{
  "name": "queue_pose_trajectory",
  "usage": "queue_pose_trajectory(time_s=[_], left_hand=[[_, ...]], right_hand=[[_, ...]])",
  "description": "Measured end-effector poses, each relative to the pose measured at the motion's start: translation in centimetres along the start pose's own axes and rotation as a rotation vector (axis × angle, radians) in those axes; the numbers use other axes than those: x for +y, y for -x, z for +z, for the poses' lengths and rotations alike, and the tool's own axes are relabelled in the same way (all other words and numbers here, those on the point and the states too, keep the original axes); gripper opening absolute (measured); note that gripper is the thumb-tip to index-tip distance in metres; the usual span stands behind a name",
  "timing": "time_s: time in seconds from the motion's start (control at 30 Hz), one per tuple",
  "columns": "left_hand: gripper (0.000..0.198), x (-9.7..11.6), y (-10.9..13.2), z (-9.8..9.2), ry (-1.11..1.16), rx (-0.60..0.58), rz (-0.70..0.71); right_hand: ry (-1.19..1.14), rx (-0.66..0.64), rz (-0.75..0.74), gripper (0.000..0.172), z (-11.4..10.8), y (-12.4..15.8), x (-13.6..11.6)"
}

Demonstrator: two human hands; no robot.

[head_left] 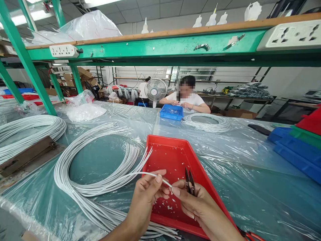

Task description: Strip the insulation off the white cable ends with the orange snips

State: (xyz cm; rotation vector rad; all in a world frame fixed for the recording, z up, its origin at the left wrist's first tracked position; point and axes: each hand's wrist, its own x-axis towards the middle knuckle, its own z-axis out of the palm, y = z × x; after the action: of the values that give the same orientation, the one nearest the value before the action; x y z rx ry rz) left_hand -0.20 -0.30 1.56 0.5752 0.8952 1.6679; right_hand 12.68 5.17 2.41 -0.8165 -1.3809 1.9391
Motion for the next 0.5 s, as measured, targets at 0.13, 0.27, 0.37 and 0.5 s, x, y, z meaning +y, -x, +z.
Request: queue_pose_trajectory(time_s=[0.13, 0.27, 0.37, 0.5], left_hand=[[0.021, -0.2, 0.1, 0.4, 0.019, 0.058, 0.093], [0.021, -0.4, -0.4, 0.4, 0.114, 0.025, -0.016], [0.024, -0.7, -0.7, 0.2, 0.146, 0.035, -0.153], [0.031, -1.1, -1.1, 0.0, 0.167, 0.092, -0.252]], right_hand=[[-0.023, -0.08, -0.001, 0.023, 0.3, 0.2, 0.0], [0.052, -0.099, -0.027, 0.026, 0.2, 0.3, 0.8], [0.067, -0.087, -0.028, 0.027, 0.1, 0.2, 1.4], [0.135, -0.078, -0.107, 0.03, 0.3, 0.0, 1.6]])
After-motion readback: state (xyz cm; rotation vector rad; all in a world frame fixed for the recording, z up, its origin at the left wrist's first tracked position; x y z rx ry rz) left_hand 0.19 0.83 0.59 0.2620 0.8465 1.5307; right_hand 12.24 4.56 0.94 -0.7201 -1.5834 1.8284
